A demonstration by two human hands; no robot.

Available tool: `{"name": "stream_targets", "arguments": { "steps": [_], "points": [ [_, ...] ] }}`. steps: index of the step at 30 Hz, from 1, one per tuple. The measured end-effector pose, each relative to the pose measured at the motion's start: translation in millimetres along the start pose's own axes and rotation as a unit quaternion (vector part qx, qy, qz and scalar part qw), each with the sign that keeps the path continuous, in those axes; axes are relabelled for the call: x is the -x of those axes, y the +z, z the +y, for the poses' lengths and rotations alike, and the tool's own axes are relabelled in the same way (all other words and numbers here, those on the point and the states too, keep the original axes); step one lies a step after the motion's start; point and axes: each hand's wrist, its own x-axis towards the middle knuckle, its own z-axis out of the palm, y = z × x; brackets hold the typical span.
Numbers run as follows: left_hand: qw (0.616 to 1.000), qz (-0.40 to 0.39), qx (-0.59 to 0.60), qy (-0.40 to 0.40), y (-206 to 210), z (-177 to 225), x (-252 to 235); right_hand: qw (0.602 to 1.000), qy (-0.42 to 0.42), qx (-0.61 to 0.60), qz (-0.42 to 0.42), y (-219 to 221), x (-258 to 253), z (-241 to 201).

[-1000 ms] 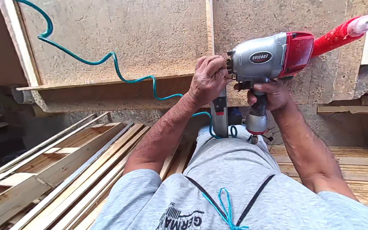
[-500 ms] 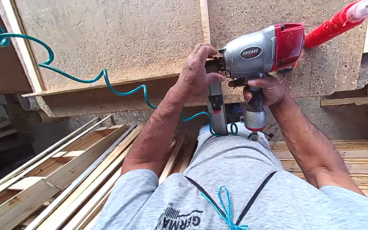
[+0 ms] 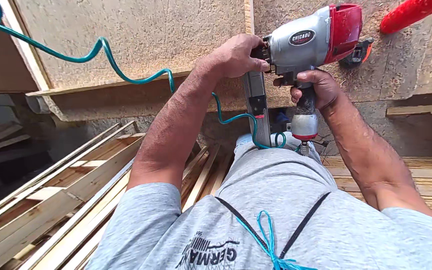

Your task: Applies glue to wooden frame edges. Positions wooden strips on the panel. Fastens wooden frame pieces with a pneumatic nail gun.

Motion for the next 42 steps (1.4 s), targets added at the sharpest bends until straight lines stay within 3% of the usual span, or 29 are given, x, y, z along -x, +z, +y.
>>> {"name": "stream_targets", "arguments": {
  "steps": [12, 17, 23, 30, 42],
  "points": [
    [0.990, 0.049, -0.135, 0.006, 11, 7, 2, 1.000, -0.015, 0.005, -0.012, 0, 0, -5],
    [0.977, 0.086, -0.185, -0.056, 21, 25, 2, 1.000, -0.023, 0.000, -0.011, -3, -1, -8],
    [0.973, 0.061, -0.215, -0.049, 11, 33, -5, 1.000, -0.008, 0.003, -0.014, -7, -3, -11],
    [0.981, 0.039, -0.192, 0.005, -2, 30, -3, 1.000, -0.006, 0.000, -0.013, -12, -3, -14],
    [0.988, 0.040, -0.144, -0.042, 6, 32, -10, 1.000, 0.006, -0.011, -0.015, -20, -7, -18]
  ]
}}
